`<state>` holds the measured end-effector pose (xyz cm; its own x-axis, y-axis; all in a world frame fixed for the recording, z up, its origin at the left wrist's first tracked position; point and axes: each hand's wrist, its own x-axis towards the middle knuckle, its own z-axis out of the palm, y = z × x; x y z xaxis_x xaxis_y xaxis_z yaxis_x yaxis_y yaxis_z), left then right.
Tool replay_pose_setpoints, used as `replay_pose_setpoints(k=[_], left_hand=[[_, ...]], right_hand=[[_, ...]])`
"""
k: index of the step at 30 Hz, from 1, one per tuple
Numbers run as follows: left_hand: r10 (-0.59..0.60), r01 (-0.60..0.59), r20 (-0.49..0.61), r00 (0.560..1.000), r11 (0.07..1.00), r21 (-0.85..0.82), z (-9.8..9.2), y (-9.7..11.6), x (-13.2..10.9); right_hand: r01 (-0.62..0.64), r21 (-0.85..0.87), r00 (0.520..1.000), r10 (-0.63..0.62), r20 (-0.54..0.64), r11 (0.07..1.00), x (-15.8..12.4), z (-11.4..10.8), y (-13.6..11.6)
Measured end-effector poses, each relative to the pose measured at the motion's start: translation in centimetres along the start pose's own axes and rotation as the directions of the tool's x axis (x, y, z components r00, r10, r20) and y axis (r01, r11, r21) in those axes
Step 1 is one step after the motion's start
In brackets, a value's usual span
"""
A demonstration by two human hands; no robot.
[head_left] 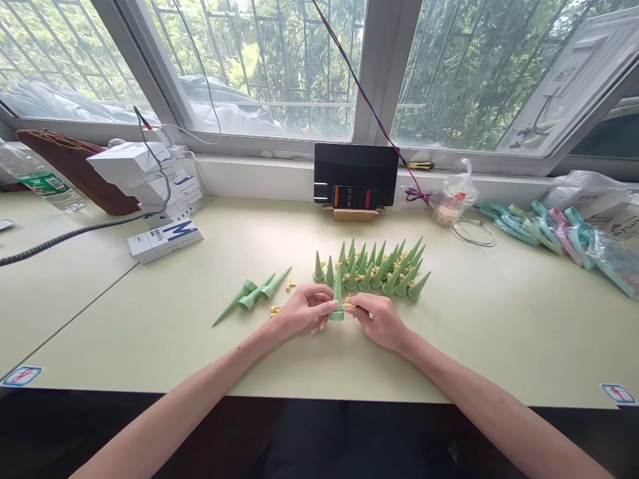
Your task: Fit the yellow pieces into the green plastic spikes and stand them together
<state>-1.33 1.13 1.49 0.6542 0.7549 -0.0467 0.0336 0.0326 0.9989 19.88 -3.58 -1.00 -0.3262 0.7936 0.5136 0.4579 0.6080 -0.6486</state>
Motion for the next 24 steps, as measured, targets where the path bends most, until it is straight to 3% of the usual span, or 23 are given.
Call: replay_pose_setpoints(k=[5, 9, 11, 16, 19, 24], left_hand=[[0.027, -0.027, -0.001, 1.0, 0.999, 0.02, -0.1, -0.1, 0.0], [0.074, -0.075, 0.009, 0.997, 0.995, 0.065, -0.2, -0.6, 0.0], [0.098, -0.097, -0.009, 0.995, 0.99, 0.103, -0.2, -0.8, 0.0], [0.186, -0.162, -0.058, 0.981, 0.945, 0.283, 0.1, -0.6, 0.0], [0.287, -0.252, -0.044, 0.957, 0.895, 0.367, 0.2, -0.4, -0.1], [0.38, -0.338, 0.002, 0.925, 0.821, 0.46, 0.1, -0.5, 0.0]], right_hand=[[-0.045, 0.047, 0.999, 0.045, -0.003, 0.998, 0.2, -0.1, -0.3], [-0.181, 0.176, 0.983, 0.174, 0.05, 0.968, 0.4, -0.2, -0.8], [-0.291, 0.296, 0.956, 0.268, 0.117, 0.91, 0.5, -0.3, -1.1], [-0.545, 0.526, 0.839, 0.428, 0.337, 0.653, 0.8, -0.8, -1.6], [-0.596, 0.587, 0.802, 0.438, 0.405, 0.548, 0.9, -1.1, -1.6], [-0.613, 0.643, 0.786, 0.437, 0.437, 0.458, 0.9, -1.1, -1.4]])
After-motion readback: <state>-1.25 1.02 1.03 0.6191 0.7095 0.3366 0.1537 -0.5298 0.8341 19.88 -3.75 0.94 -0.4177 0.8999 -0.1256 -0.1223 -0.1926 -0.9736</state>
